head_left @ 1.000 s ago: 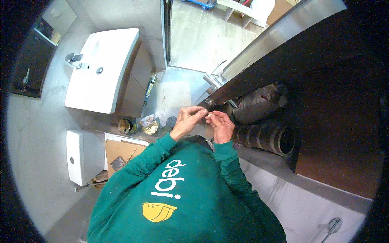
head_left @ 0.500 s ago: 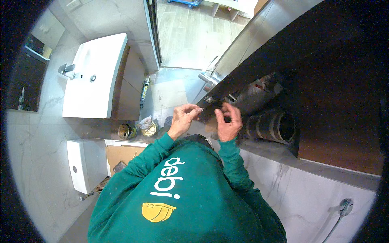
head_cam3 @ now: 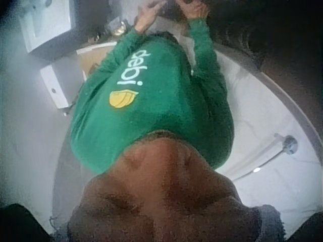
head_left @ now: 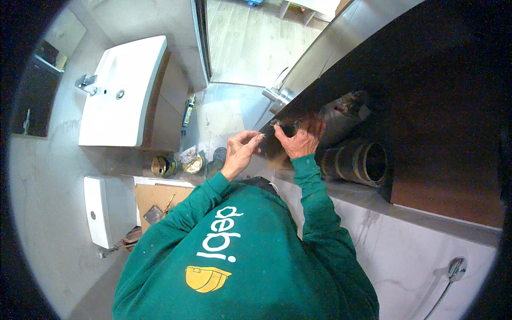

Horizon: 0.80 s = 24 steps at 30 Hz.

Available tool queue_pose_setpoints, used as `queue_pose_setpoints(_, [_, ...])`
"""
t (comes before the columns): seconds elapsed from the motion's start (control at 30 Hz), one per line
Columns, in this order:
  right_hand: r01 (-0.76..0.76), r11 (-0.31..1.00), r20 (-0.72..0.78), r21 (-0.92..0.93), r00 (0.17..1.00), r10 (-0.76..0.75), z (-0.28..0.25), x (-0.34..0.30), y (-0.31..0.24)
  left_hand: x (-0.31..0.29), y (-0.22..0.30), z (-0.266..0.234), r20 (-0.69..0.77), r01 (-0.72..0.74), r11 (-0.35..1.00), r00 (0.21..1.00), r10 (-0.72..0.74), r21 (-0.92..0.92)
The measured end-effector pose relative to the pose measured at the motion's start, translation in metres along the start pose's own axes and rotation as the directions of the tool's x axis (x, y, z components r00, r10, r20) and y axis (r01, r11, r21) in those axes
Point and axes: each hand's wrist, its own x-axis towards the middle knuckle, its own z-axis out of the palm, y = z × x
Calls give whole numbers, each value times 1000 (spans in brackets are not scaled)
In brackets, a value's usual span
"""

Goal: The person installs a door handle on a dark cabinet door in a bathroom. They align the handle, insert and tighten fasteners, then apply masking tape around the base of the handle to secure it.

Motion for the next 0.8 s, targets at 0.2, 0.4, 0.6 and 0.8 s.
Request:
queue_pose_setpoints(0.2, [-28, 999, 2, 42, 1000, 28, 5, -14, 6, -10, -13, 11, -17, -23, 1000, 1000, 23, 15])
queue_pose_setpoints(0.4, [45, 999, -28, 25, 999, -45, -8, -22, 8, -18, -15, 21, -92, -38, 999, 995, 41, 35])
queue_pose_setpoints(0.6, [18, 999, 3, 31, 1000, -18, -9, -39, 20, -13, -24, 27, -96, -157, 984, 982, 164, 81])
queue_pose_setpoints(0.8, [10, 998, -2, 63, 1000, -10, -4, -59, 43, -18, -39, 47, -43, -476, 794, 848, 528, 379])
